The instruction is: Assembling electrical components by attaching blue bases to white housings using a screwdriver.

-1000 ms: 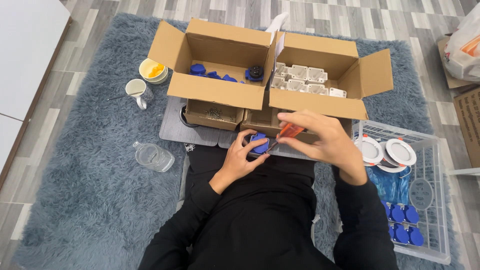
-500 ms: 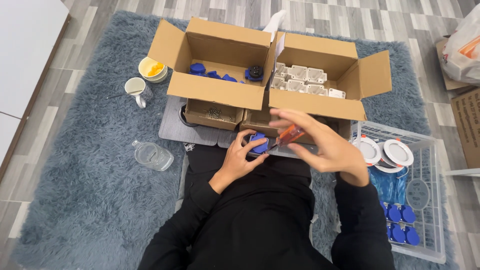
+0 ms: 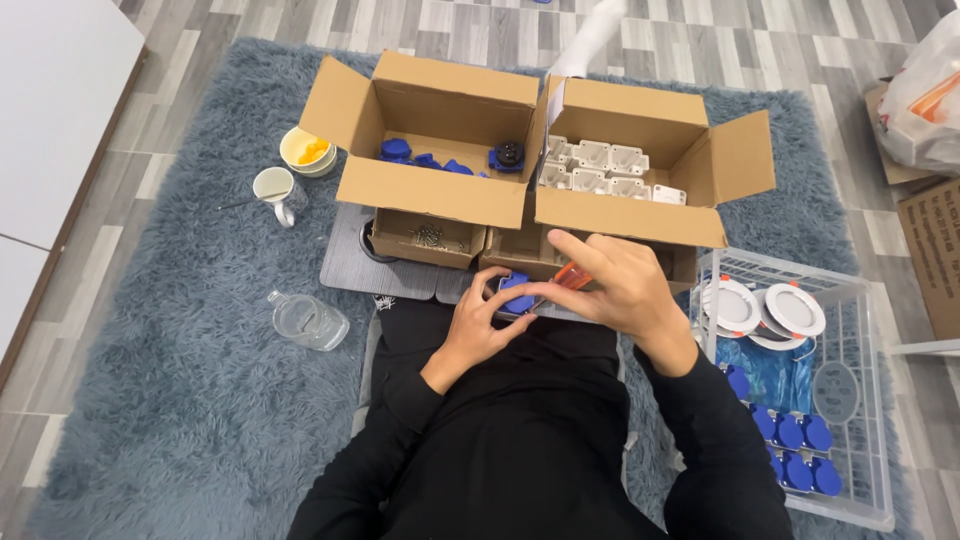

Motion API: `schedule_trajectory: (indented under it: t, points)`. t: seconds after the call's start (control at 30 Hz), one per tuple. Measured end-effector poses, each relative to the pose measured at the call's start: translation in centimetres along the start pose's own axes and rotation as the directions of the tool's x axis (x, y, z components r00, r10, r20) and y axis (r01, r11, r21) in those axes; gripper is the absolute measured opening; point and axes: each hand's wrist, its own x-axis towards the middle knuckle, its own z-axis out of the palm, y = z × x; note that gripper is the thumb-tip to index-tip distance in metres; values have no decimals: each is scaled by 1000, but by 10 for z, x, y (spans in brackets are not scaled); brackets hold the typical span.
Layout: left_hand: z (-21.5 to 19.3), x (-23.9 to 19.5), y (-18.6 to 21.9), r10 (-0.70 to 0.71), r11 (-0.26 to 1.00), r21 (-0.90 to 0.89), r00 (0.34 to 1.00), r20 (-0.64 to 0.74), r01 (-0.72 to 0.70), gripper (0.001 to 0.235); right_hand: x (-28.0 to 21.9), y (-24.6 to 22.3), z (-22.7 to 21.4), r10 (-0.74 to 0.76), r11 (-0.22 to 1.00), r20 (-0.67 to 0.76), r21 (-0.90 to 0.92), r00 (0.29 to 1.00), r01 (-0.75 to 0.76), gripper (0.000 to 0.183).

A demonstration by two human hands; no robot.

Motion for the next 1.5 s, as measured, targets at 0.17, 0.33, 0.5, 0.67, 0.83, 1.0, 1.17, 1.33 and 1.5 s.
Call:
schedule_trajectory:
  t: [0.17,0.33,0.5,0.67,0.83,1.0,1.17,1.33,1.5]
  points:
    - [1,0,-2,-3,1000,8,1000,-2,4,50,18,-10,-28,114,953,213,253,970,-167,62]
    - [1,4,-2,7,1000,6,1000,1,-7,51,28,-16,-43,103,818,436,474,894,-325,65]
    - [0,0,1,2,1000,-4,1000,17,-2,52,9,-7,-24,148,930,247,295,958,-219,48]
    - [-1,2,2,13,1000,-8,1000,13,-13,52,-7,-1,0,65,998,-10,15,998,-64,53]
    - [0,2,2,-10,1000,-17,1000,4,10,52,-4,-4,-11,9,1000,-12,-28,1000,-9,56]
    - [-11,4,14,-5,1000,-29,998,70,7,50,5,-12,-51,223,714,528,485,820,-506,73]
    - [-9,5,10,-17,1000,2,998,55,17,51,-3,-13,-44,309,828,408,330,859,-454,66]
    - [-8,2,9,-13,1000,6,998,59,12,51,-26,-1,-14,279,951,145,96,949,-294,64]
    - [-2,3,4,-12,1000,-11,1000,-6,12,51,-33,16,1,32,974,-48,-222,998,-42,63]
